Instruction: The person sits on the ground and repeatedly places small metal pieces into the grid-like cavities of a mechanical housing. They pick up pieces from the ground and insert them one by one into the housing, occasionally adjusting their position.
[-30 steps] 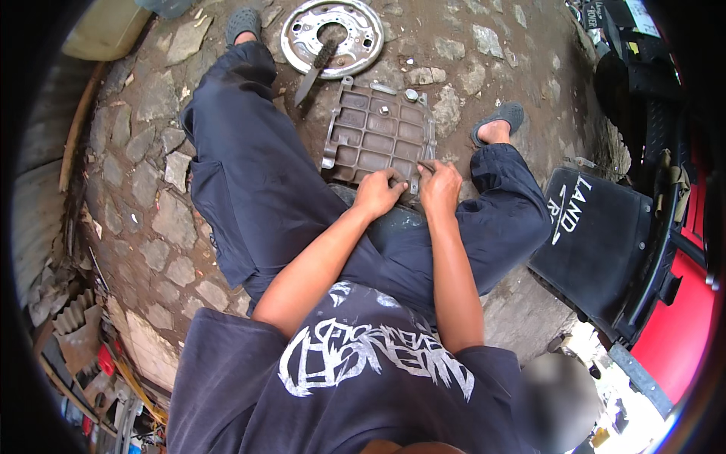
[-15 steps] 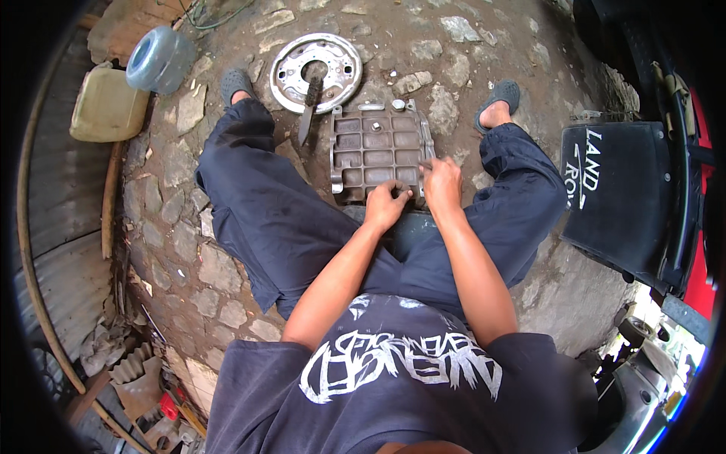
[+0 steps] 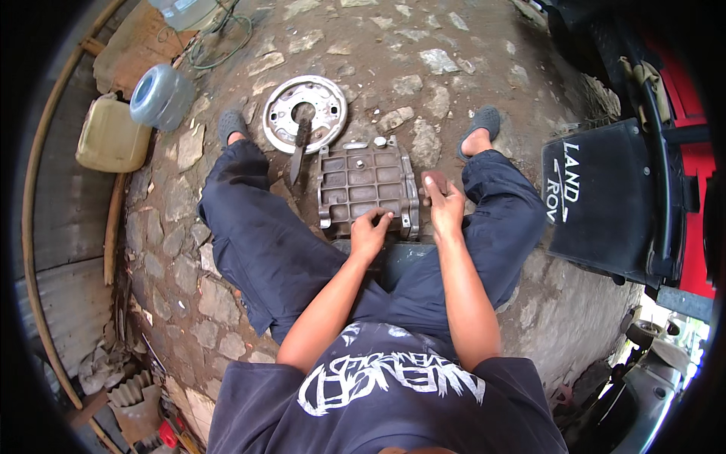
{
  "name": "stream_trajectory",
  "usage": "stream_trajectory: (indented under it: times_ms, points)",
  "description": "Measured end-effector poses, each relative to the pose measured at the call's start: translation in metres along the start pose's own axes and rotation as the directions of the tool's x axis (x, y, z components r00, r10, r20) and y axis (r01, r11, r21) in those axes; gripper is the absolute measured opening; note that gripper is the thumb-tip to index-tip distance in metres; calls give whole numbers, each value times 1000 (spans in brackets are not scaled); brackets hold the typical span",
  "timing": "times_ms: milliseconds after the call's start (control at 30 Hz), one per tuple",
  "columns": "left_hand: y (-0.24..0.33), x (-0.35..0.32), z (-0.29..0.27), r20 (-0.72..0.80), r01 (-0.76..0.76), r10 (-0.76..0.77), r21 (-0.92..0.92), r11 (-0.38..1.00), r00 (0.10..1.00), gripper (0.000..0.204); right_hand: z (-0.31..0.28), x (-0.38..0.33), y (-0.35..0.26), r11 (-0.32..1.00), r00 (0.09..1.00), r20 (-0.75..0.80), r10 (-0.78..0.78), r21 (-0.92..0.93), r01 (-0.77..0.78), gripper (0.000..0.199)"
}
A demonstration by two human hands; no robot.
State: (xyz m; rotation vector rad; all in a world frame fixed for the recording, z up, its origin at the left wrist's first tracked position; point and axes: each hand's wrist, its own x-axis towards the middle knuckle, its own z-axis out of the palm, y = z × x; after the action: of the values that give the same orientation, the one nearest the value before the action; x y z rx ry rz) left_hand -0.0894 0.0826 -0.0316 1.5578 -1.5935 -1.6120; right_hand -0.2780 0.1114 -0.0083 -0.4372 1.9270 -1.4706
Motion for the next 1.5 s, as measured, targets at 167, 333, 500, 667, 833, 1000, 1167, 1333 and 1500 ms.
stream_trajectory:
  times_ms: [167, 333, 500, 667, 833, 1000, 1167, 1333, 1500]
  points:
    - [21, 0, -8, 0, 35, -36, -224, 974, 999, 34, 30, -39, -42, 893, 999, -12, -52, 447, 52, 19]
    - [53, -6, -29, -74, 2, -31, -363, 932, 997, 28, 51, -71, -32, 751, 966, 129, 226, 608, -257, 24]
    - [57, -12, -45, -53, -55, 41, -297, 953, 998, 28, 47, -81, -28, 658, 916, 247, 315, 639, -399, 27]
    - [66, -17, -48, 45, 38, -24, -322, 946, 999, 30, 49, -83, -30, 669, 904, 300, 305, 608, -428, 28]
    - [53, -10, -49, 109, 128, -86, -478, 869, 990, 29, 52, -84, -25, 784, 910, 379, 169, 507, -357, 28]
    - [66, -14, -49, 278, 246, -73, -661, 709, 958, 29, 44, -78, -25, 782, 870, 473, 141, 485, -391, 38]
    - [39, -5, -41, 280, 199, -36, -580, 790, 959, 30, 31, -56, -1, 946, 839, 503, 207, 117, -303, 49]
    - [30, -4, -31, 131, 212, -166, -645, 734, 977, 35, 39, -54, 10, 980, 945, 327, -22, -178, 85, 42]
    - [30, -1, -38, 48, 205, -238, -689, 696, 970, 35, 45, -65, -11, 847, 908, 163, -385, -328, 418, 35]
